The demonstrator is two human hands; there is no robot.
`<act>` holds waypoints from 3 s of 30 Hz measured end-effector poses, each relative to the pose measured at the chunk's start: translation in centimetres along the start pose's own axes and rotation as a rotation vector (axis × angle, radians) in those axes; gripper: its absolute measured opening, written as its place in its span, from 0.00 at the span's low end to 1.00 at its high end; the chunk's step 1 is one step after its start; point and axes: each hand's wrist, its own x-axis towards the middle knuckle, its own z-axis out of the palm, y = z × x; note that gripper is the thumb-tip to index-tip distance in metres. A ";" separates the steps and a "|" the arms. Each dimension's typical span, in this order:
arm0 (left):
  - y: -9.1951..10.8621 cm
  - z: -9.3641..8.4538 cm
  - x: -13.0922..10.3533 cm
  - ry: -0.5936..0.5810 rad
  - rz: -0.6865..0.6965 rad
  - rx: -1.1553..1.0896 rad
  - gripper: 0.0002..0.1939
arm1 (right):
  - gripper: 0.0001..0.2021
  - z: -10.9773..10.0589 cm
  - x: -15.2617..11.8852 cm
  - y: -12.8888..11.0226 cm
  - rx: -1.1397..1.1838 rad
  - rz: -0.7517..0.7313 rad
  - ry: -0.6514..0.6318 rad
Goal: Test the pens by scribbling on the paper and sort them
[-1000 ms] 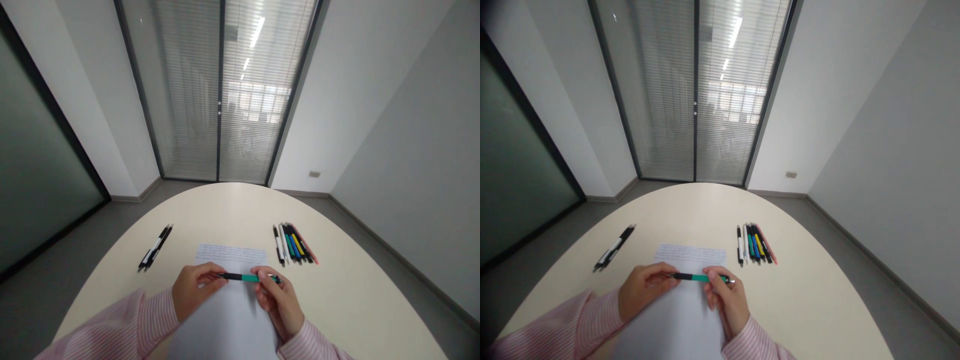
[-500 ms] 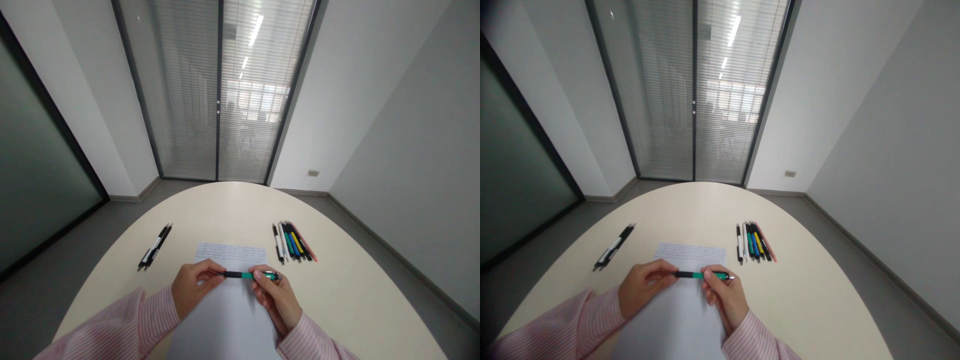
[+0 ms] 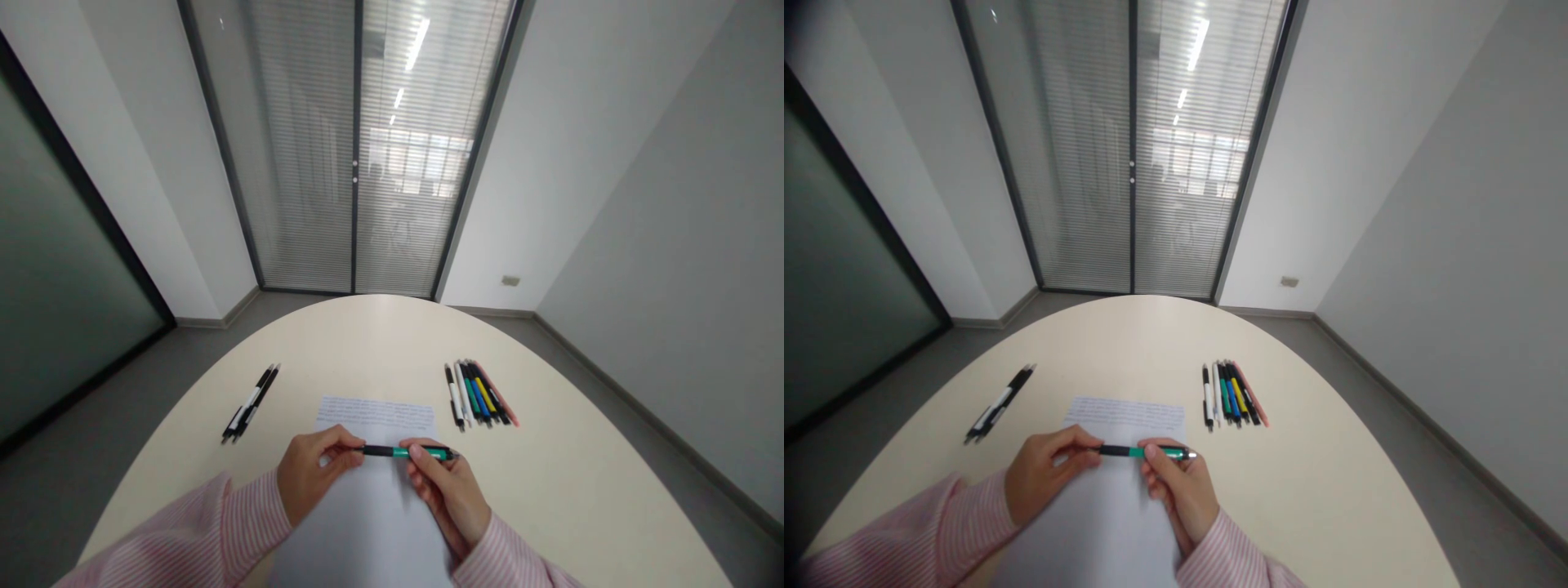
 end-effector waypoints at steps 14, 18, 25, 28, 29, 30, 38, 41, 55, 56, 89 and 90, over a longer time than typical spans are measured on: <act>-0.1 0.2 -0.3 0.000 0.139 0.120 0.08 | 0.16 0.2 -0.2 -0.1 0.014 0.006 0.023; -0.2 0.3 -0.2 0.034 0.164 0.123 0.05 | 0.16 0.0 -0.1 -0.2 0.040 0.023 0.028; -0.1 0.0 0.0 0.037 0.168 0.098 0.10 | 0.18 0.1 -0.1 -0.2 0.047 0.013 0.058; -0.1 -0.1 0.1 0.061 0.225 0.180 0.03 | 0.17 0.1 -0.1 -0.2 0.041 0.008 0.058; -0.2 -0.1 0.1 0.055 0.233 0.204 0.05 | 0.17 0.1 -0.1 -0.2 0.041 0.005 0.057; -0.3 -0.1 0.1 0.045 0.231 0.220 0.07 | 0.17 0.1 -0.1 -0.2 0.042 0.004 0.058; 0.0 -0.2 0.2 0.061 0.232 0.164 0.05 | 0.18 0.1 -0.2 -0.2 0.073 0.010 0.067; -0.1 -0.2 0.3 0.021 0.188 0.150 0.09 | 0.18 0.2 -0.3 -0.3 0.068 0.005 0.062; 0.0 -0.5 0.3 -0.013 0.112 0.079 0.13 | 0.17 0.1 -0.2 -0.2 0.077 0.008 0.063; 0.0 -0.5 0.3 -0.010 0.100 0.069 0.13 | 0.17 0.1 -0.2 -0.2 0.082 0.011 0.064; -1.5 -0.7 0.8 0.020 0.232 0.328 0.08 | 0.14 0.0 -0.1 -0.4 0.240 -0.012 0.082; -1.7 -0.6 0.8 0.005 0.243 0.342 0.08 | 0.14 0.0 -0.1 -0.4 0.235 -0.010 0.081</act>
